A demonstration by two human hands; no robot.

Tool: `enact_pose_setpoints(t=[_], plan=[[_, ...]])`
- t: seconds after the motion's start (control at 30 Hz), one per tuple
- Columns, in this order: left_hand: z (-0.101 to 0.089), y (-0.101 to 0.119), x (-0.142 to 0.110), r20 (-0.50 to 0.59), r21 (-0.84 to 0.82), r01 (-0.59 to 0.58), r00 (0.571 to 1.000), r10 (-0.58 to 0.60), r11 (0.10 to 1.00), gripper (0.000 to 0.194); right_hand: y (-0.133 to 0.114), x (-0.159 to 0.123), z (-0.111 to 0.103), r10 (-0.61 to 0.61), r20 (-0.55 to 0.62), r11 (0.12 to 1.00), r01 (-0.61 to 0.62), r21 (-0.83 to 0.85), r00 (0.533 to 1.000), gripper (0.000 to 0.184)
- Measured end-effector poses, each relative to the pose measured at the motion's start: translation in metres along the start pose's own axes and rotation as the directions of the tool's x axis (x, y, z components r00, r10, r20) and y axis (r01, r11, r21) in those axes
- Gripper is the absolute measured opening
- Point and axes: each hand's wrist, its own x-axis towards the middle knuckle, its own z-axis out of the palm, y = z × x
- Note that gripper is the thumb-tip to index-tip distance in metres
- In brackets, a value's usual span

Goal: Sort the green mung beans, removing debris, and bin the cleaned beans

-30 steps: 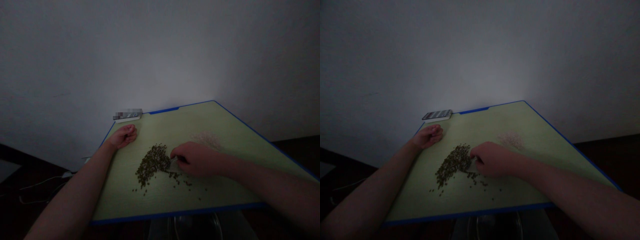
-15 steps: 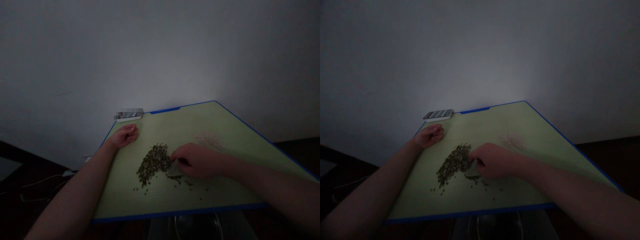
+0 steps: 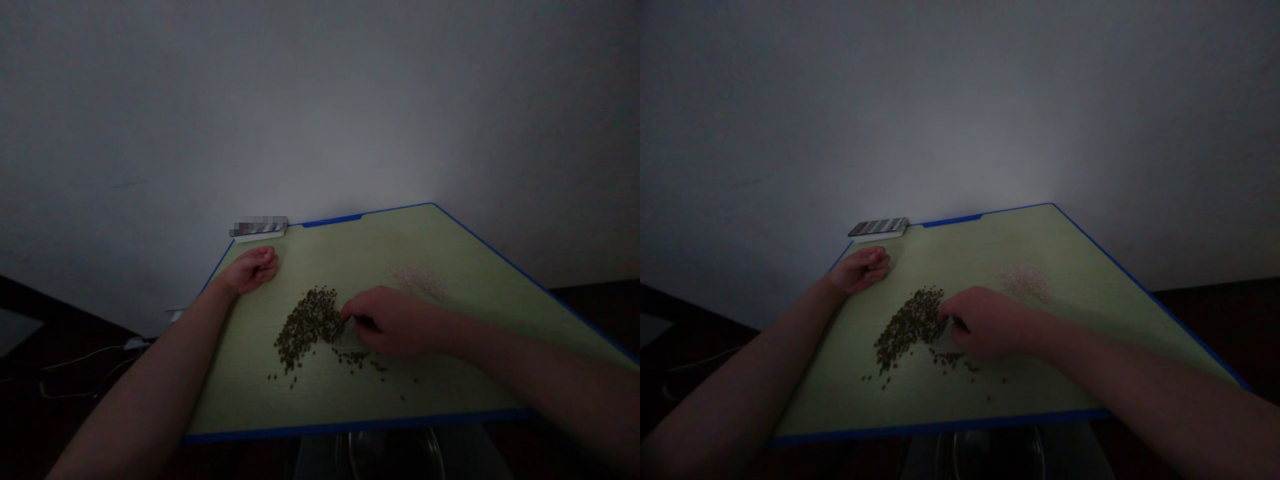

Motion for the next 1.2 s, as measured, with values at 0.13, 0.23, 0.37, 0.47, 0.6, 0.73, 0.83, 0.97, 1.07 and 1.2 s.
enact_pose_setpoints(t=[0.13,0.23,0.37,0.47,0.6,0.73,0.83,0.97,1.07,1.2], plan=[[0.000,0.000,0.000,0.013,0.005,0.003,1.000,-0.004,1.000,0.043,-0.002,0.000,0.000,-0.015,0.026,1.000,0.015,0.014,1.000,0.032],[0.001,0.000,0.000,0.010,0.005,0.000,1.000,0.000,1.000,0.043,-0.005,0.000,0.000,-0.021,0.026,1.000,0.020,0.024,0.999,0.033],[0.002,0.000,0.000,-0.003,-0.003,-0.009,1.000,0.009,1.000,0.043,-0.009,-0.001,0.001,-0.020,0.008,1.000,0.020,0.010,1.000,0.029],[0.002,0.000,0.000,0.006,-0.004,-0.013,1.000,0.013,1.000,0.042,-0.011,-0.002,0.000,0.042,-0.022,0.999,-0.043,-0.014,0.999,0.025],[0.001,0.000,0.000,0.004,0.005,0.002,1.000,-0.002,1.000,0.042,-0.010,-0.003,0.000,0.092,-0.055,0.996,-0.092,-0.010,0.994,0.024],[0.002,0.000,-0.001,-0.013,0.004,-0.005,1.000,0.005,1.000,0.043,-0.009,0.000,0.001,0.090,-0.065,0.996,-0.091,-0.013,0.994,0.024],[0.002,0.000,-0.001,-0.014,0.010,-0.004,1.000,0.004,1.000,0.043,-0.009,0.001,0.001,0.086,-0.076,0.996,-0.088,-0.015,0.993,0.026],[0.003,0.001,0.000,-0.003,0.010,0.001,1.000,-0.001,1.000,0.044,-0.009,0.002,0.000,0.095,-0.070,0.995,-0.096,-0.015,0.993,0.028],[0.004,0.001,0.000,-0.005,0.015,-0.011,1.000,0.011,1.000,0.045,-0.008,0.003,0.001,0.079,-0.070,0.996,-0.082,-0.031,0.994,0.028],[0.004,0.001,0.000,-0.013,0.023,-0.008,1.000,0.008,1.000,0.046,-0.005,0.005,0.002,-0.003,-0.058,0.999,0.001,-0.040,0.998,0.027]])
